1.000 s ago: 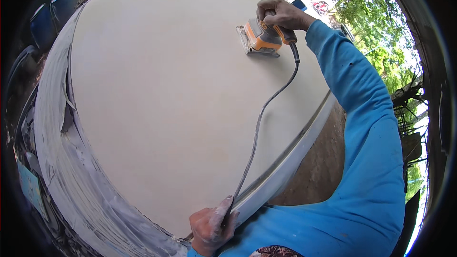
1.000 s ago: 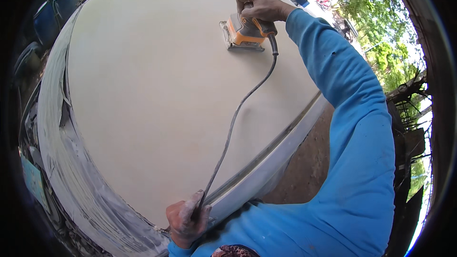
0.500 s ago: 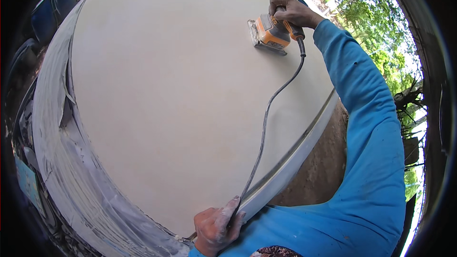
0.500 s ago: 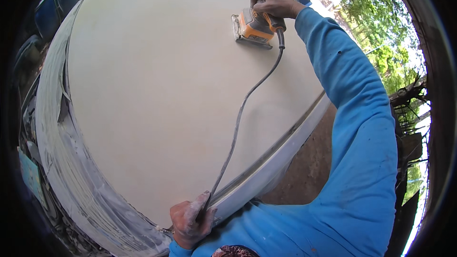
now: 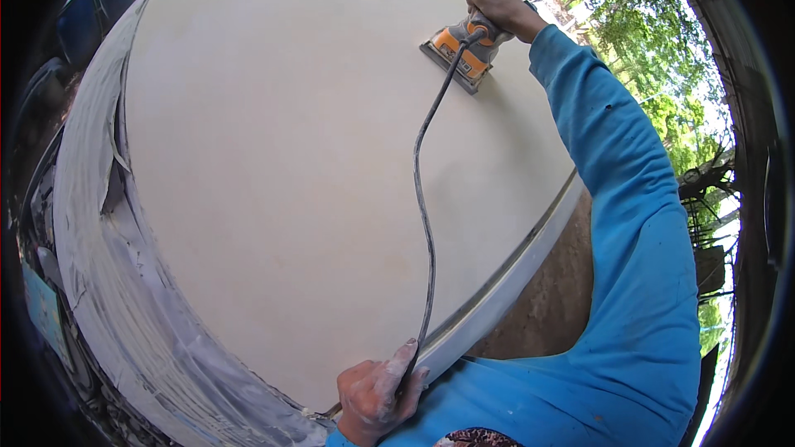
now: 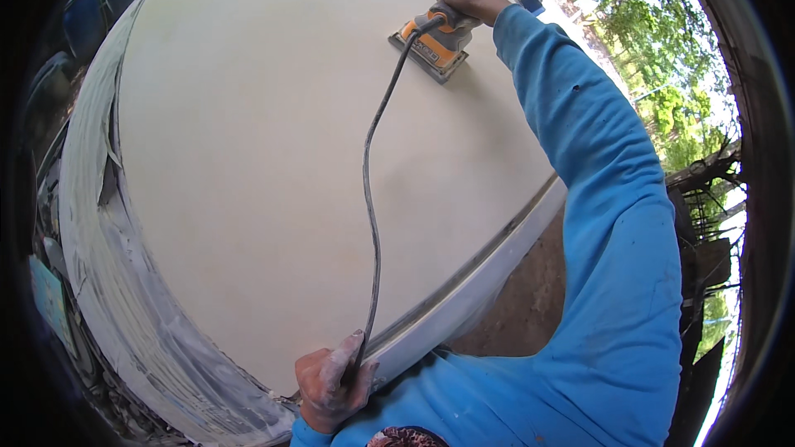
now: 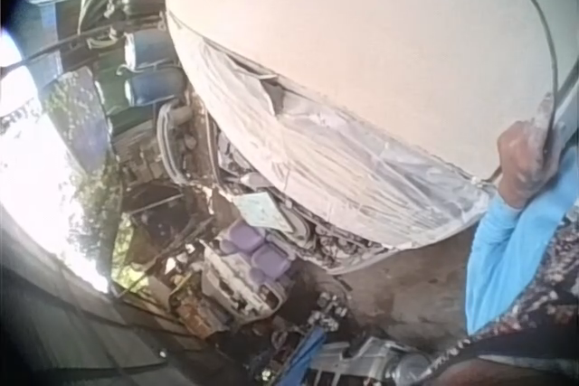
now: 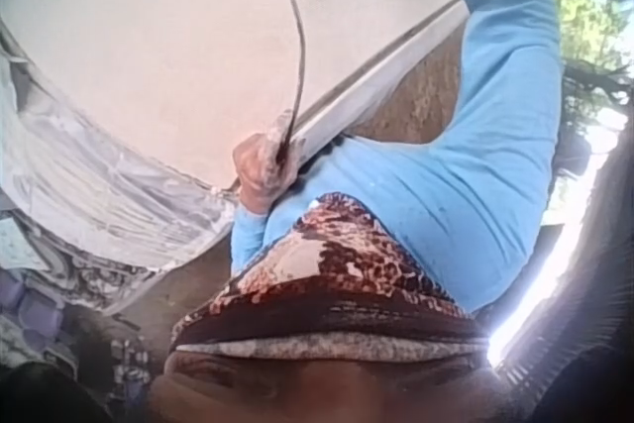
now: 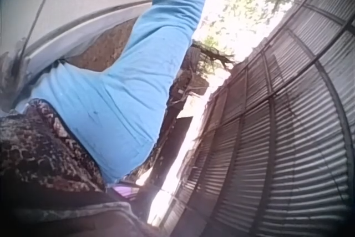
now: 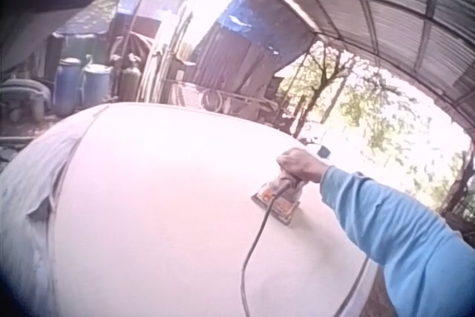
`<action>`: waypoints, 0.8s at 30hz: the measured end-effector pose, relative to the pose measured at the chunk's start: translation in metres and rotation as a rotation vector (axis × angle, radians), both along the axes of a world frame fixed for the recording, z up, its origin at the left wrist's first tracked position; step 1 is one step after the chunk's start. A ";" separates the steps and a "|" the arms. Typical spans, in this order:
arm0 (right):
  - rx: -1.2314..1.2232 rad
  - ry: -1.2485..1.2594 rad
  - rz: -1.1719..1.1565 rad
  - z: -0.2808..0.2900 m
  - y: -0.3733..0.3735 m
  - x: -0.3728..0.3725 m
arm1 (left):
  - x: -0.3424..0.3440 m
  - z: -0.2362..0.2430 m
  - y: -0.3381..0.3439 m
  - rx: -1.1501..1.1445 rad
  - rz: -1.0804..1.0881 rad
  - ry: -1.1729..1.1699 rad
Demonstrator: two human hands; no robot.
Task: Sanding the roof of a car using an electric orbital sander.
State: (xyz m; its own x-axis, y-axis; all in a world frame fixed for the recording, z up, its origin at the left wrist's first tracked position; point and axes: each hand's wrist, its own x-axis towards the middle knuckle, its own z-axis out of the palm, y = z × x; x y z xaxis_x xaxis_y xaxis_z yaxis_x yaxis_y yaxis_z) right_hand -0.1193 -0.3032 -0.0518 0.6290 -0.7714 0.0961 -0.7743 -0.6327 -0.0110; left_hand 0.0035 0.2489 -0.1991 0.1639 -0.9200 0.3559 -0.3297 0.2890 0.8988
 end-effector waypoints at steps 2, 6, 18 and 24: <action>-0.163 0.209 0.173 0.004 0.013 0.007 | -0.001 0.000 0.000 0.005 0.005 -0.005; -0.045 0.145 0.035 0.008 0.036 0.018 | -0.002 0.002 0.000 -0.001 -0.006 -0.020; 0.016 -0.026 -0.050 0.001 0.004 0.007 | 0.000 0.000 -0.001 -0.012 -0.001 0.000; 0.109 -0.178 -0.213 0.000 -0.015 0.005 | 0.000 0.000 -0.001 0.001 0.017 0.026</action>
State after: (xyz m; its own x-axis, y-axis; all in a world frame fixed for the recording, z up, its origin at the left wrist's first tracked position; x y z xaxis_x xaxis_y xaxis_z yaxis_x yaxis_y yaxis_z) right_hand -0.1144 -0.3177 -0.0522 0.4330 -0.8959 0.0996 -0.8691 -0.4442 -0.2175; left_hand 0.0032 0.2482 -0.1991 0.1887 -0.9175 0.3502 -0.3115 0.2822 0.9074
